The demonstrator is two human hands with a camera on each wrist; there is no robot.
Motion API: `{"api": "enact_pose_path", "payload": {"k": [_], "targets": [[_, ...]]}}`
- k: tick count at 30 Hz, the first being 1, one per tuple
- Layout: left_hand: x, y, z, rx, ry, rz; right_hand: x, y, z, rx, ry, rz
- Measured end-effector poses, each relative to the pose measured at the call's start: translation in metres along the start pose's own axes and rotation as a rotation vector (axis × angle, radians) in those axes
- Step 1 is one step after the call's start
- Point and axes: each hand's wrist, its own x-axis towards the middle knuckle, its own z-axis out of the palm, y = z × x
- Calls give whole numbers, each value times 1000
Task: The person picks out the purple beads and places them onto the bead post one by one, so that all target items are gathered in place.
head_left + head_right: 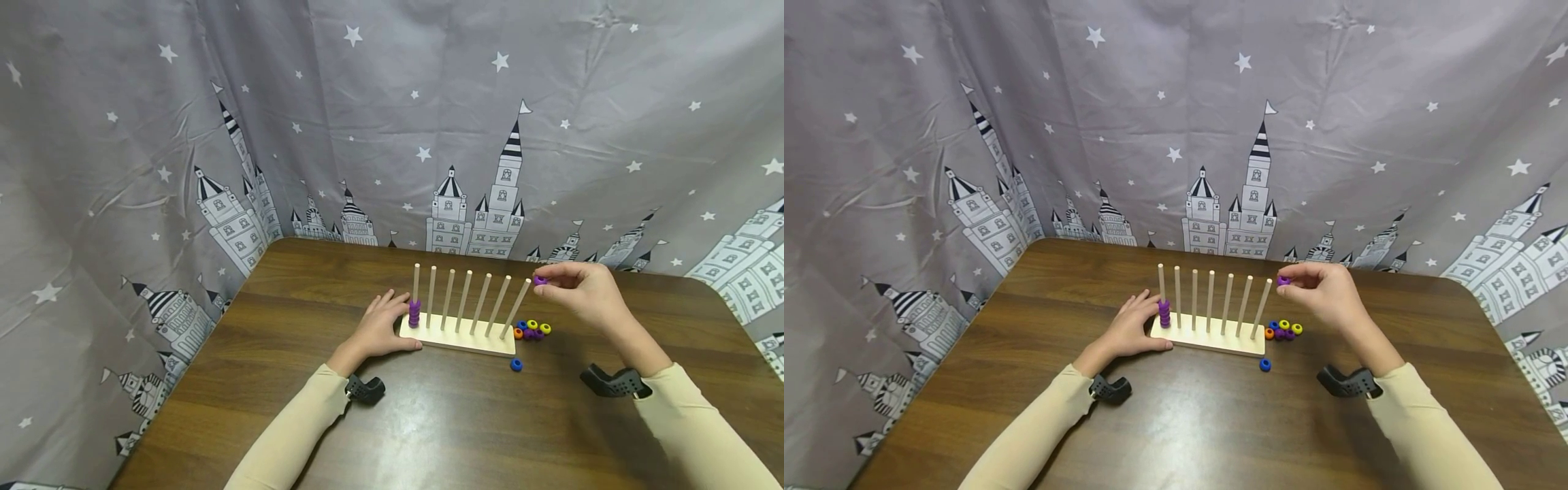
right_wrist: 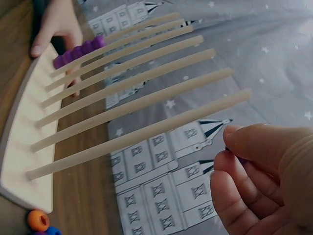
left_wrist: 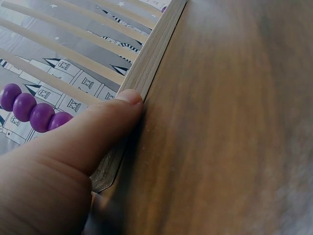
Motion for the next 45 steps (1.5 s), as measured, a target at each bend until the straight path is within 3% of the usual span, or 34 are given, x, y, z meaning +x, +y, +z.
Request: {"api": "enact_pose_path", "payload": {"k": [8, 16, 21, 33, 45], "targets": [[0, 0, 1, 6, -1, -1, 15, -14, -7, 48, -17, 65], [0, -1, 1, 14, 2, -4, 26, -29, -3, 136, -55, 64], [0, 0, 0, 10, 1, -6, 36, -40, 5, 191, -113, 50], [0, 0, 1, 14, 1, 6, 53, -68, 19, 171, -200, 36], [0, 0, 0, 14, -2, 2, 73, -88, 49, 232, -258, -12]]}}
